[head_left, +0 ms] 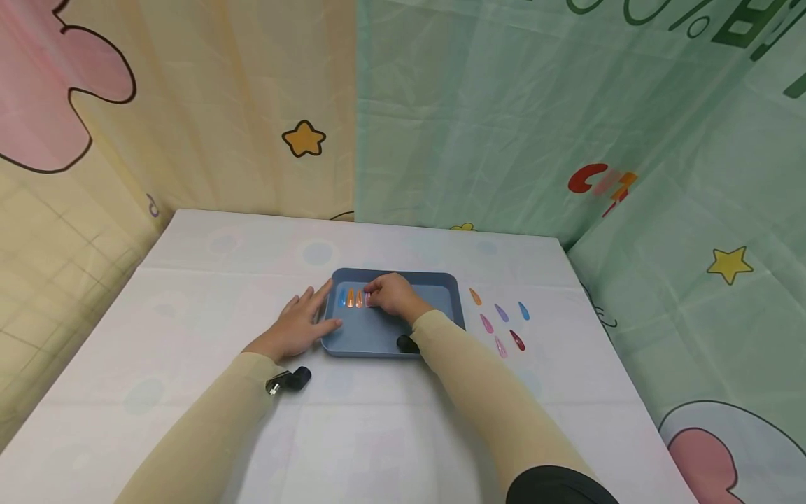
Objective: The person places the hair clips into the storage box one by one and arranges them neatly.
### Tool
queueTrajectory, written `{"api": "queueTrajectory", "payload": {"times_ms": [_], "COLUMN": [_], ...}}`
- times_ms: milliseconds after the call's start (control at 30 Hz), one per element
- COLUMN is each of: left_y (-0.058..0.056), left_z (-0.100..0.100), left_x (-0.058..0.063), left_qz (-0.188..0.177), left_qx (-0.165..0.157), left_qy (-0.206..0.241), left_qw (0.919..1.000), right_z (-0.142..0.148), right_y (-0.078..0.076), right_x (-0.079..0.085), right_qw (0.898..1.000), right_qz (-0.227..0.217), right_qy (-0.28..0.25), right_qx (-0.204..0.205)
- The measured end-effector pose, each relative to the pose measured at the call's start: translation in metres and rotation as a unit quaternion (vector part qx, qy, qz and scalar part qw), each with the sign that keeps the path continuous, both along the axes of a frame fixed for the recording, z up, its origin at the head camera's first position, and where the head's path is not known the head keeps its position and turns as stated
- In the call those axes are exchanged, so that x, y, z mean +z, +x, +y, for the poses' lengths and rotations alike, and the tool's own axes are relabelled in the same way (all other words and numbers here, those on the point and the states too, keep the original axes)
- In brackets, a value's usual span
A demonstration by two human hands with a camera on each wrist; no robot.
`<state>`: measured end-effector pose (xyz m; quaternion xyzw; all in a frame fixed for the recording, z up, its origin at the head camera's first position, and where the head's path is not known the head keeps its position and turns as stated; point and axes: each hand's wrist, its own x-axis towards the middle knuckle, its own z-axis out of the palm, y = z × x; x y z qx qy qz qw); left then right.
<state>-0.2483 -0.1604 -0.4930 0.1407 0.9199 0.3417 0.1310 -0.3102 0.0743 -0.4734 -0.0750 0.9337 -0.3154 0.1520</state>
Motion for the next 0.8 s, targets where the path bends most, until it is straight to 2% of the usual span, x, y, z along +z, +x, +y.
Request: {"api": "queueTrajectory", "payload": {"times_ms": [300,800], "left_y": [-0.0007,-0.0005], "left_z": [-0.0005,-0.0002], "left_x": [0.0007,0.0003], "left_qz": [-0.002,-0.002], "left_qx": [0.001,0.002], "left_qy": [-0.012,-0.014], "left_qw": [0.9999,0.9999], "right_z": [0.0007,0.0041], "right_y": [-0.0009,-0.0016], "right_x": [-0.0011,-0.0018], "right_qw": [1.000,1.000], "right_qz": [0.010,0.010], "right_qy": [0.007,-0.011], "right_qx": [0.006,0.008]}}
